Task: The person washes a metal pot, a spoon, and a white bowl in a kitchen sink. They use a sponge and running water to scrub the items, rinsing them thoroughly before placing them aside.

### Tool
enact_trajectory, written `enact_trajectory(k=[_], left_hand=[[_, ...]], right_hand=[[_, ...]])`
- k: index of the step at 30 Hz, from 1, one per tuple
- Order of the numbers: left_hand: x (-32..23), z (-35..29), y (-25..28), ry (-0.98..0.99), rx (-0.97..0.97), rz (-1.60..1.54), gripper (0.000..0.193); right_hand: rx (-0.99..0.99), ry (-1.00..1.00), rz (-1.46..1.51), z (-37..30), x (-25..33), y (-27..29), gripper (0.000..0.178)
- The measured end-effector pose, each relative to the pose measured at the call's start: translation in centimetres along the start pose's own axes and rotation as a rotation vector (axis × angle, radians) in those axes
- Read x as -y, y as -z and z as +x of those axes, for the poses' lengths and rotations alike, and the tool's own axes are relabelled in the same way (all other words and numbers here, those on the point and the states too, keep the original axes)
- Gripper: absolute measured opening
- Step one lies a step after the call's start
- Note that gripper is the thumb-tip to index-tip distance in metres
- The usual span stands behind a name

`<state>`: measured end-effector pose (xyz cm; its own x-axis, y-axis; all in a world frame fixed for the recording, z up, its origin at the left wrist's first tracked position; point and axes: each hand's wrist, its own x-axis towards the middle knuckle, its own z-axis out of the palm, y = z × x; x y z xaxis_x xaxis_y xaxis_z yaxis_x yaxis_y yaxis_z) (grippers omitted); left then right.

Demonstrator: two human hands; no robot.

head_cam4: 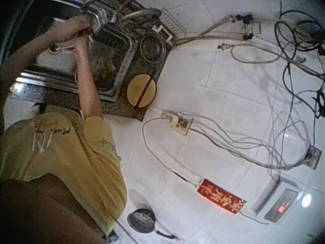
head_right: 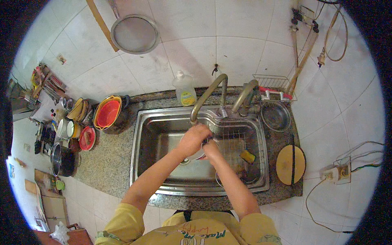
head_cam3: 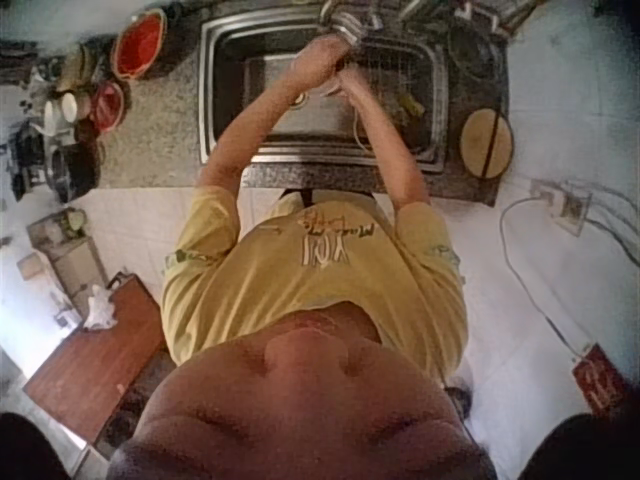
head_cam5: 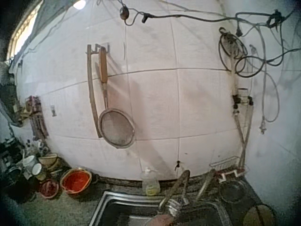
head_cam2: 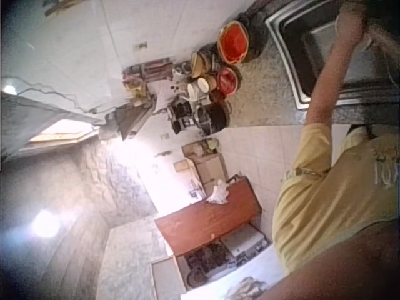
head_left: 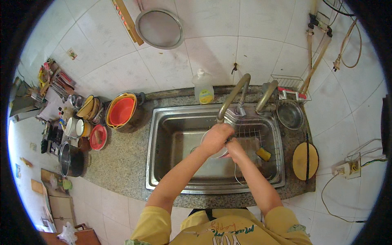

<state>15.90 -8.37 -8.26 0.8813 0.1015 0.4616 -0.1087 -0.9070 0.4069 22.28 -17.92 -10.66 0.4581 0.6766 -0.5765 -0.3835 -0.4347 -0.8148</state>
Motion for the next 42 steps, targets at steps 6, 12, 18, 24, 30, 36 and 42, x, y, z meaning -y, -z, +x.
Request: enact_trajectory(k=[6, 12, 18, 24, 30, 36, 42], left_hand=[[0.0, 0.0, 0.8, 0.372, 0.036, 0.306, 0.015], [-1.0, 1.1, 0.9, 0.219, 0.126, 0.196, 0.019], [-0.3, 0.9, 0.1, -0.001, 0.039, 0.237, 0.023], [-0.3, 0.4, 0.8, 0.401, 0.266, 0.324, 0.014], [0.5, 0.0, 0.7, 0.248, 0.157, 0.248, 0.009], [-0.3, 0.7, 0.0, 0.046, -0.041, 0.124, 0.008], [-1.1, 0.5, -0.4, 0.137, -0.062, 0.12, 0.027]], right_hand=[[-0.008, 0.053, -0.032, -0.4, 0.1, 1.0, 0.034], [0.002, -0.035, 0.151, 0.2, 0.0, 0.9, 0.035], [0.027, -0.021, -0.029, -0.6, 1.1, 1.0, 0.034], [0.124, -0.004, -0.072, -1.9, 2.1, 1.6, 0.039], [0.073, 0.001, -0.043, -2.6, 2.7, 0.9, 0.047], [0.015, 0.13, -0.096, -1.2, 1.2, 1.5, 0.04], [0.053, 0.114, -0.053, -2.0, 2.2, 1.8, 0.041]])
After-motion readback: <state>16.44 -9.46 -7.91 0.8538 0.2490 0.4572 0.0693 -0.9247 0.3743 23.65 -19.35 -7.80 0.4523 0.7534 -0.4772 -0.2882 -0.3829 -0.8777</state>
